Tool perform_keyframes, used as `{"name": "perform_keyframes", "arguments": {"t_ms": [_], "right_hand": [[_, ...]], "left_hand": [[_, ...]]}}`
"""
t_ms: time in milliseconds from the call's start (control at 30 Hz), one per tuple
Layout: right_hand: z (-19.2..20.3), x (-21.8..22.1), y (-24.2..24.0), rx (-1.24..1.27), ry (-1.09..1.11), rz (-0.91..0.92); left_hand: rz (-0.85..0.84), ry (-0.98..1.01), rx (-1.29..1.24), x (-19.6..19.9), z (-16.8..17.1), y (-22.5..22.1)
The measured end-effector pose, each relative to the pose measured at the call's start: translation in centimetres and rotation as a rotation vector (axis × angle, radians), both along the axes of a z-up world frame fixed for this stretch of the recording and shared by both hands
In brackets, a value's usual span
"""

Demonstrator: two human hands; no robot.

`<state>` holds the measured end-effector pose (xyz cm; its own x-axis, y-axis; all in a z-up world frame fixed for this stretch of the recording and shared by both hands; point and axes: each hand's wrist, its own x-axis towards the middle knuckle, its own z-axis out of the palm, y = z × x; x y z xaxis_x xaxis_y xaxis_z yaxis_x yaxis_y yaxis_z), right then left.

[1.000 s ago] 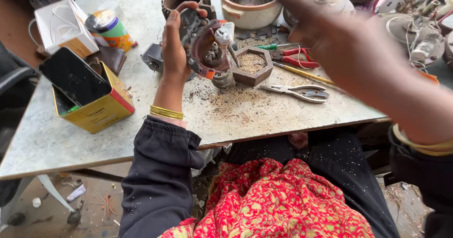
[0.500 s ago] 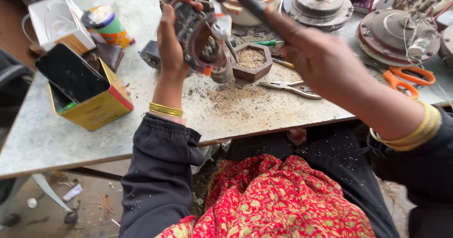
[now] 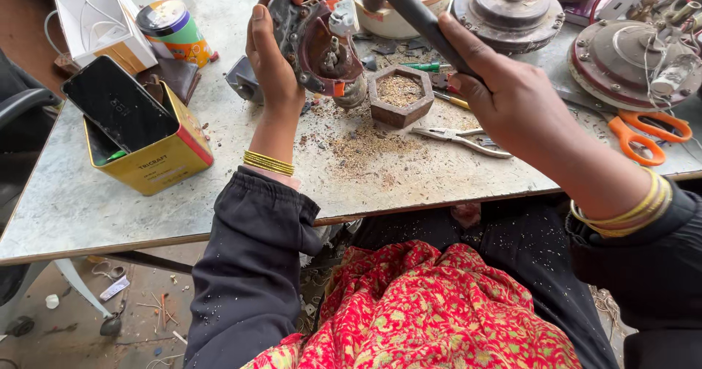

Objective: The person uses a hammer and pliers to disassemble a small electrical component, removing a white plastic piece and a metal rod. They then reassemble the parts by hand and with tools, placing the component back on the workbench.

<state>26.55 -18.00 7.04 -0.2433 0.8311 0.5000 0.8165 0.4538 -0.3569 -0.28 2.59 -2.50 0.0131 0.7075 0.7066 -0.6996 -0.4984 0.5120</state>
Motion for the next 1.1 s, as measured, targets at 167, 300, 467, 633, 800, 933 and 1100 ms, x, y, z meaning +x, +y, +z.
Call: {"name": "perform_keyframes", "arguments": {"t_ms": [167, 300, 467, 633, 800, 933, 1100], "right_hand": [[-3.4, 1.4, 4.2, -0.396, -0.108, -0.334], [-7.1, 3.3, 6.1, -0.355, -0.188, -0.355], [-10.4, 5.2, 6.2, -0.314, -0.215, -0.303], [-11.2, 5.4, 6.1, -0.353, -0.139, -0.279], [-10.4, 5.2, 6.0, -0.473, -0.143, -0.321], [-10.0, 5.2, 5.6, -0.489, -0.112, -0.312], [-9.9, 5.1, 4.3, -0.568, -0.060, -0.354]], "left_hand": [[0.032, -0.020, -0.035, 0.2, -0.2, 0.1], [-0.012, -0.062, -0.099, 0.4, 0.2, -0.3], [-0.065, -0.130, -0.175, 0.1, 0.8, -0.5], [-0.041, -0.139, -0.191, -0.2, 1.4, -0.7], [-0.020, -0.190, -0.188, -0.5, 2.1, -1.3], [-0.057, -0.188, -0.189, 0.3, 2.4, -1.3], [-0.066, -0.150, -0.196, 1.0, 3.5, -1.3]]}}
